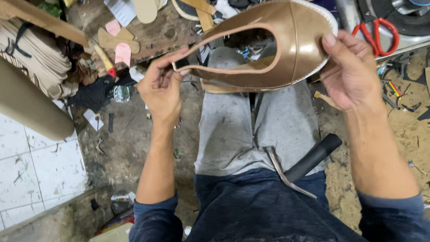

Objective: The person uses a hammer to tap the edges of a metallic shoe upper, then places a wooden shoe last inside and secures it with a strap. The person continues to hammer the shoe upper around the last to shape it.

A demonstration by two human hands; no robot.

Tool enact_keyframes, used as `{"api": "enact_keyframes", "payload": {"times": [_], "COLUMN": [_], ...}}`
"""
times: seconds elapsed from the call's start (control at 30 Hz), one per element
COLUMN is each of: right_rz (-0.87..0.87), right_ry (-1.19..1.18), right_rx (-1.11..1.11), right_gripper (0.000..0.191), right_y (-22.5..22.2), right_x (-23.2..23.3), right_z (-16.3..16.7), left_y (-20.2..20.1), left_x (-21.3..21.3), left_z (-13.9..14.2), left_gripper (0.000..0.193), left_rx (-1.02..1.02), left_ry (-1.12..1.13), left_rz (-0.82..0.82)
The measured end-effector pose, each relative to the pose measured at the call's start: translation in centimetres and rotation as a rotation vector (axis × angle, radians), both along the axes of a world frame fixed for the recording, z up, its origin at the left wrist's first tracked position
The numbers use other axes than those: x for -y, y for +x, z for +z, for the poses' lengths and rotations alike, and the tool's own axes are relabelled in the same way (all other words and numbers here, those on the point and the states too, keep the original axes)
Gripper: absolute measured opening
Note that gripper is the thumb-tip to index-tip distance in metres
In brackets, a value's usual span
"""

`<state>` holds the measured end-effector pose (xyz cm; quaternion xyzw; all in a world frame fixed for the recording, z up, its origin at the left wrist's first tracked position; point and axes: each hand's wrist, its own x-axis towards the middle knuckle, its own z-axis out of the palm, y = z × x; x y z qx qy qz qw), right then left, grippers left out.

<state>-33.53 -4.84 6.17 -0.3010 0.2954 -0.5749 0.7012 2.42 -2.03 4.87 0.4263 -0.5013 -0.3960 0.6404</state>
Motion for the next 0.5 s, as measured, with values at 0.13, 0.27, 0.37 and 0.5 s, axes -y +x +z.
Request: {"api": "enact_keyframes", "payload": {"times": [0.13, 0.27, 0.37, 0.5], "right_rz": [0.016, 0.017, 0.002, -0.048], "right_ry": [0.028, 0.029, 0.097, 0.126], "right_rx": [-0.071, -0.07, -0.098, -0.506], "right_gripper": [0.015, 0.012, 0.012, 0.018], "right_y": [0.8, 1.1, 0.9, 0.0], "right_x": [1.2, 1.4, 1.0, 1.1], "right_z": [1.4, 0.4, -2.3, -6.1], "left_y": [1.5, 1.8, 1.6, 0.7], "left_x": [-0.5, -1.0, -1.2, -1.4], "left_z": [0.6, -0.3, -2.4, -5.9], "left_gripper": [0.02, 0.02, 0.02, 0.022], "left_rx": [0.087, 0.081, 0.035, 0.04], "left_ry": [-0.142, -0.085, -0.032, 0.07], "left_rz": [0.026, 0.022, -0.01, -0.073]}}
